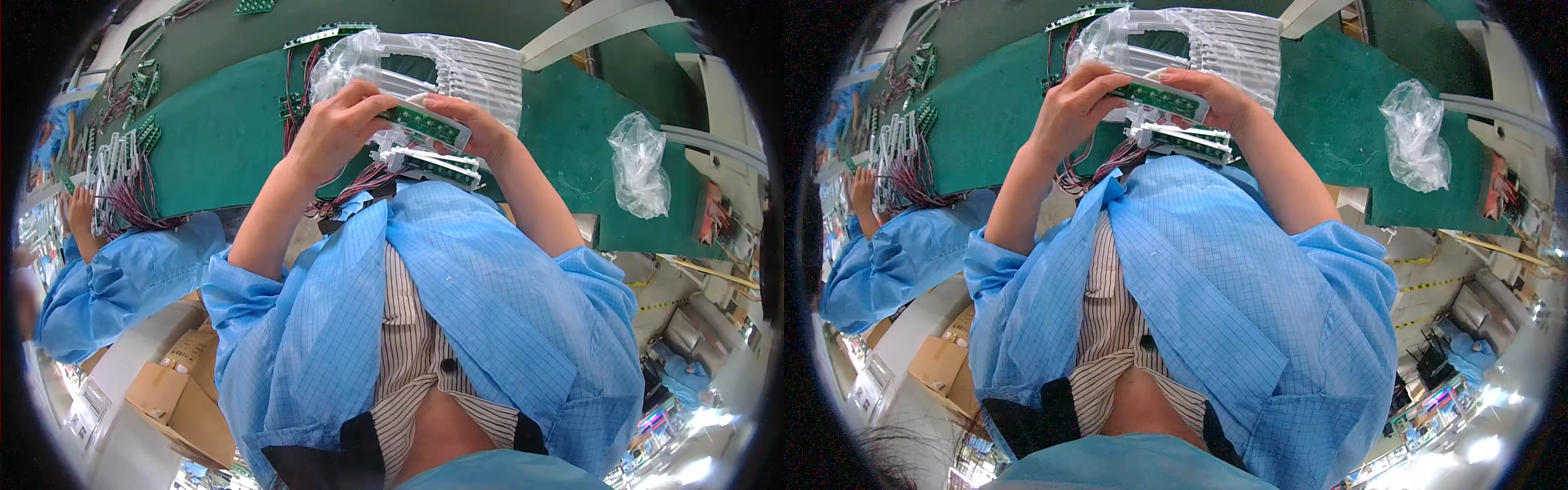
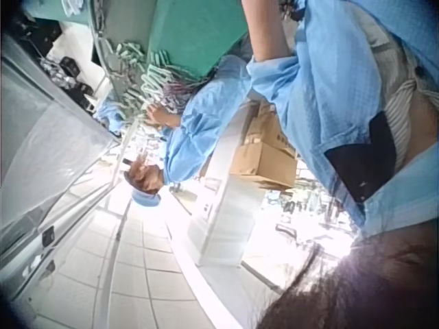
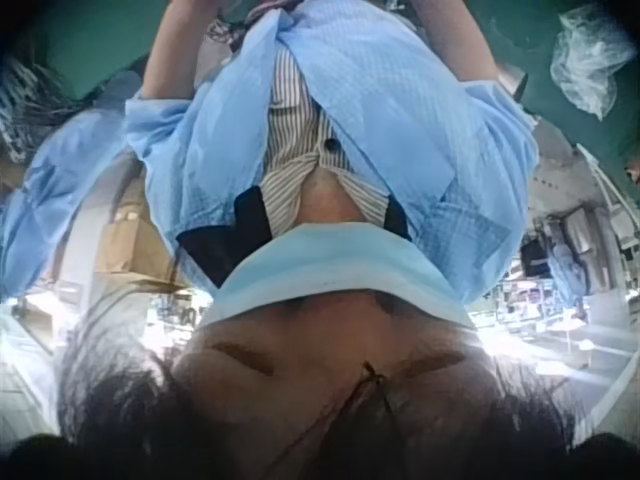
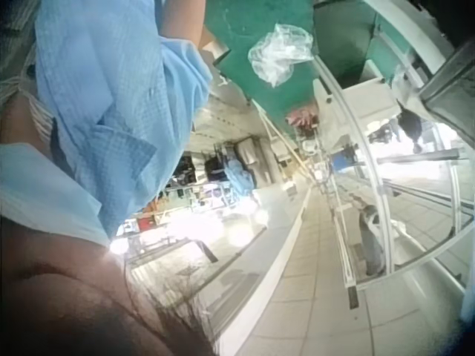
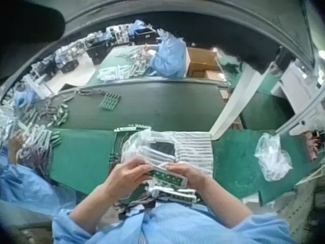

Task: Sorting and packing small green circuit boards with attached wiring harnesses into plastic bags and organizing them on a workbench.

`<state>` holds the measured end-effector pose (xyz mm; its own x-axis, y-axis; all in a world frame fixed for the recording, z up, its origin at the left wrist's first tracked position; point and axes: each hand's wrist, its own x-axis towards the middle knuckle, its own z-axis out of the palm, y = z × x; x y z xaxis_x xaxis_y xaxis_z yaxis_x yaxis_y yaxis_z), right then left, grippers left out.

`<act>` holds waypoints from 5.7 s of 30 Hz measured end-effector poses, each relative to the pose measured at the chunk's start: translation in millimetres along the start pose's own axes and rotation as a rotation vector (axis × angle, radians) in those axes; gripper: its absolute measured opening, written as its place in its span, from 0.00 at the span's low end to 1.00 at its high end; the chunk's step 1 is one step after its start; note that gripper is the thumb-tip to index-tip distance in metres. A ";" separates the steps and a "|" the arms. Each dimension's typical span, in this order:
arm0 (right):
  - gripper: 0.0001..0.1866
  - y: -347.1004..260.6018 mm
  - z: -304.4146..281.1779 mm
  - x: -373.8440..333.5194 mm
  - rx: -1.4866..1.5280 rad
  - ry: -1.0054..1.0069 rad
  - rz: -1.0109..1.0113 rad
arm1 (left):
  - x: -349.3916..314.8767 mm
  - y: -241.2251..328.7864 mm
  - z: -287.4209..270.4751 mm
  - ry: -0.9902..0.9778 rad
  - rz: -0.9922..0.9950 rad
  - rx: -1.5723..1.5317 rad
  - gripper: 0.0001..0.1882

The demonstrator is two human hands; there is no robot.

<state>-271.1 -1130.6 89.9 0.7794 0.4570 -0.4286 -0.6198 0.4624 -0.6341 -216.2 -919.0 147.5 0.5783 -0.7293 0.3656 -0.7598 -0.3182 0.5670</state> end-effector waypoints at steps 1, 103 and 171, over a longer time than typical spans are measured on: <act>0.19 0.6 0.4 -0.7 0.001 0.001 0.003 | -0.8 -0.8 -1.0 -0.052 0.018 0.075 0.15; 0.05 7.5 0.6 -61.0 -1.240 0.368 -0.314 | -118.1 -66.5 -119.4 -0.525 -0.957 -0.026 0.13; 0.16 -9.5 12.5 -2.8 -0.112 0.039 0.020 | -6.9 1.9 12.0 0.089 0.135 0.151 0.12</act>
<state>-268.6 -1126.8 105.2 0.7711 0.4342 -0.4657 -0.6231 0.3642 -0.6922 -225.2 -921.8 137.1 0.4872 -0.7172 0.4982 -0.8641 -0.3132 0.3941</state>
